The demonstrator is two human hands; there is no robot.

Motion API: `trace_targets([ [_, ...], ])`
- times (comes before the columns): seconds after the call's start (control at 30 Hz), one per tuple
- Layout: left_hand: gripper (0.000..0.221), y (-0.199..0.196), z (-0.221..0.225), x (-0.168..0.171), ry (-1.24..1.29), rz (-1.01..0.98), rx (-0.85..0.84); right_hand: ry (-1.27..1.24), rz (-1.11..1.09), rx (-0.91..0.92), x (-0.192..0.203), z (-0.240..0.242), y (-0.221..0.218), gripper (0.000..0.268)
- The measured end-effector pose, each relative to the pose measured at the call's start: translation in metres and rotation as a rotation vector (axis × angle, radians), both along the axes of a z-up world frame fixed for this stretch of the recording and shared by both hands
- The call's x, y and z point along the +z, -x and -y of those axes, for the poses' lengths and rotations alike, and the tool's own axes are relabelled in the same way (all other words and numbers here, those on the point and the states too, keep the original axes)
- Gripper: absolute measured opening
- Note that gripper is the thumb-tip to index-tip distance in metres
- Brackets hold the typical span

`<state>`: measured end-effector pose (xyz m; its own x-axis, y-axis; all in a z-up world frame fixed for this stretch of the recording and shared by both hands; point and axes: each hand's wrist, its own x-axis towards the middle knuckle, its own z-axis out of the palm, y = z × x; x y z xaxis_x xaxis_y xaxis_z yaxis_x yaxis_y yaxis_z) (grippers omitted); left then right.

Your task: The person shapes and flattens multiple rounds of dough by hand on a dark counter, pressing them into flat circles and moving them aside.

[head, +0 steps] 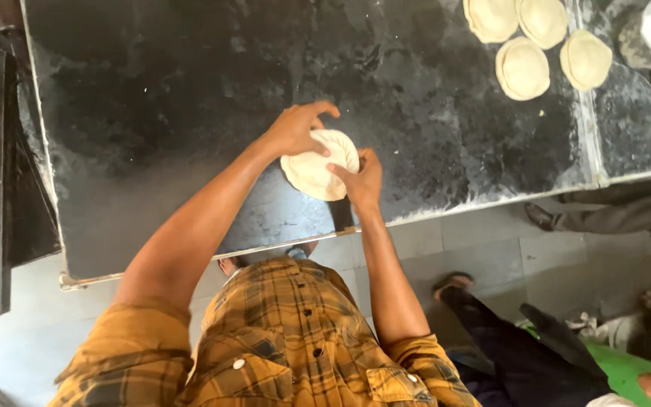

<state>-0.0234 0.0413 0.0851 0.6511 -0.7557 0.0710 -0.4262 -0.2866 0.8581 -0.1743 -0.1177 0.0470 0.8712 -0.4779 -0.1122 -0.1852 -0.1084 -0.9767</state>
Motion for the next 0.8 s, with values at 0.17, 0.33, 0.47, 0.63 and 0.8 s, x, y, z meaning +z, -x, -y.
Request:
trace_targets([
  [0.17,0.045,0.054,-0.019,0.005,0.080,-0.110,0.416,0.055,0.157,0.279,0.031,0.042,-0.027,0.050],
  [0.33,0.061,0.116,-0.042,-0.028,0.018,0.272,0.871,0.431,0.066,0.355,-0.043,0.079,-0.042,0.032],
  [0.47,0.050,0.132,-0.067,-0.031,0.064,0.030,0.915,0.385,0.084,0.385,-0.074,0.089,-0.039,0.035],
  [0.63,0.037,0.138,-0.068,-0.027,0.009,0.155,0.857,0.441,0.041,0.361,-0.053,0.082,-0.065,0.027],
  [0.8,0.032,0.140,-0.065,-0.022,-0.037,0.138,0.873,0.691,0.126,0.400,-0.019,0.068,-0.054,0.022],
])
